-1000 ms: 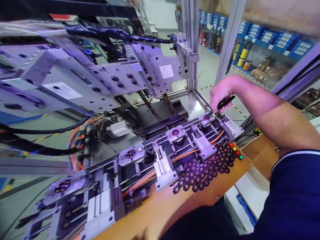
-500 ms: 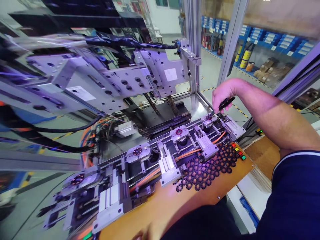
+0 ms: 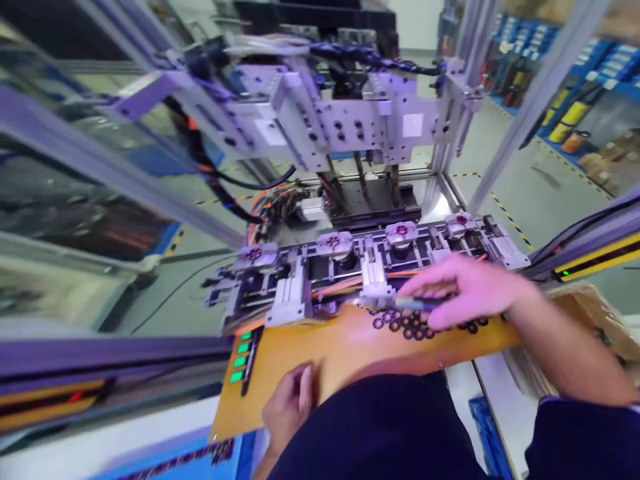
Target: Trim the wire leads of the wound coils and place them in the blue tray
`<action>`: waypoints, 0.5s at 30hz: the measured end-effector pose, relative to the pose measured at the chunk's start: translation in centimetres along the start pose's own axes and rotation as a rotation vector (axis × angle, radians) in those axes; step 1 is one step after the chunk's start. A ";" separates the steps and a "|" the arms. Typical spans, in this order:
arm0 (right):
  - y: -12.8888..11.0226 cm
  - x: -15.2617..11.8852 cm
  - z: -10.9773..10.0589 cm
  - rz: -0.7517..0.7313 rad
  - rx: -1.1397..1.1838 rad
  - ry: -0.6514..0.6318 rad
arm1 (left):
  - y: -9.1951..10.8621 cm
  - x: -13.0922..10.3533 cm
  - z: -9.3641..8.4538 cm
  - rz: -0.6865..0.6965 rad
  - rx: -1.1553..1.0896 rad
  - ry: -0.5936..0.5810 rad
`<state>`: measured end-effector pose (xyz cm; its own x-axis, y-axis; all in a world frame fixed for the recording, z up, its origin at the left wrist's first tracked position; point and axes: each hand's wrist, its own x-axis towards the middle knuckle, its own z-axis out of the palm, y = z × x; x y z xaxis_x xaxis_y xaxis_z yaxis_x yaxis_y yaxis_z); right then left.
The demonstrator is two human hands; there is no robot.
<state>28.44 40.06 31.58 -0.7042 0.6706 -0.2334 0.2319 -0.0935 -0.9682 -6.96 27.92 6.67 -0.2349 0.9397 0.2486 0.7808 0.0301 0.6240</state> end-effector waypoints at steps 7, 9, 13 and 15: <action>16.2 8.4 16.7 0.057 0.120 0.249 | 1.9 -1.2 0.4 0.193 -0.073 -0.280; 18.2 9.9 18.0 0.070 0.032 0.293 | 2.4 -1.6 0.5 0.208 -0.039 -0.320; 19.6 9.5 17.5 0.096 -0.241 0.424 | 2.8 -1.9 1.0 0.212 0.058 -0.359; 19.7 8.8 17.0 0.102 -0.417 0.480 | 3.0 -1.9 1.4 0.211 0.098 -0.363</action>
<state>15.44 31.60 8.89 -0.3084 0.9373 -0.1626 0.5912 0.0549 -0.8047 -3.33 26.72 7.04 0.1418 0.9870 0.0755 0.8451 -0.1604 0.5100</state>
